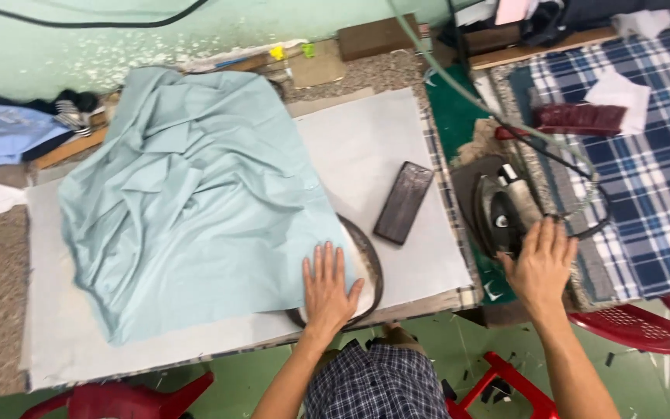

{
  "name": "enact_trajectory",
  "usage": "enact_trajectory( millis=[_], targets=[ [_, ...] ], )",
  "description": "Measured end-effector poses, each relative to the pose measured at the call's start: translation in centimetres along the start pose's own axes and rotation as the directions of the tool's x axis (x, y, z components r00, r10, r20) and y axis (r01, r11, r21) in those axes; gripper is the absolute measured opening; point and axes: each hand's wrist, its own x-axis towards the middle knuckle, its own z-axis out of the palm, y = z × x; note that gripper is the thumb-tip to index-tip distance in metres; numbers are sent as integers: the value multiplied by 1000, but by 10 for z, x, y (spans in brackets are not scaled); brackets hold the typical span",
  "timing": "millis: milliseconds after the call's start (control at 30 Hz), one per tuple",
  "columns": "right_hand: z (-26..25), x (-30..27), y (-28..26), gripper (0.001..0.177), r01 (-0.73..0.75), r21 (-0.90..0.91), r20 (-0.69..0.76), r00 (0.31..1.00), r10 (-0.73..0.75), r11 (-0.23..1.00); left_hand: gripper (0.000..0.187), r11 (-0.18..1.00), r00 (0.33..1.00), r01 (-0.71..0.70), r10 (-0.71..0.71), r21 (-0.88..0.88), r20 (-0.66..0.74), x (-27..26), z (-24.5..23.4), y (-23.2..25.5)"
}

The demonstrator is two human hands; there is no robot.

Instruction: The person irons a light blue shirt on a table using a steam iron. They repeatedly smooth the fabric with their hands, reposition the shirt, and iron different sections including the sleeves and body.

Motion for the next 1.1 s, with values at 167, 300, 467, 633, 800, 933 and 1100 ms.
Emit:
enact_trajectory(
  millis=[167, 300, 467, 633, 800, 933, 1100],
  targets=[
    [-8, 23, 24, 68, 8, 202, 219, 974, -53, 979, 79, 998, 999, -14, 12, -56, -36, -3, -12, 10],
    [-60, 104, 22, 60, -386, 354, 679, 733, 50, 852, 80, 993, 998, 1, 6, 121, -58, -17, -10, 38],
    [38, 133, 35, 49, -681, 572, 756, 654, 28, 457, 79, 959, 964, -266, 265, -95, -17, -66, -17, 61],
    [-39, 134, 0, 27, -760, 559, 779, 618, 102, 331, 73, 928, 943, -332, 321, -170, -88, -68, -22, -11],
    [-227, 106, -70, 72, -633, 336, 780, 602, 170, 697, 61, 918, 936, -237, 127, -320, -327, -35, -36, -96],
    [-291, 79, -173, 60, -695, 303, 841, 517, 160, 652, 61, 865, 953, -281, 202, -415, -224, -18, -14, -115],
    [-259, 57, -279, 61, -420, 456, 753, 652, -89, 785, 59, 827, 937, -302, 166, -474, -307, 3, -8, -107]
  ],
)
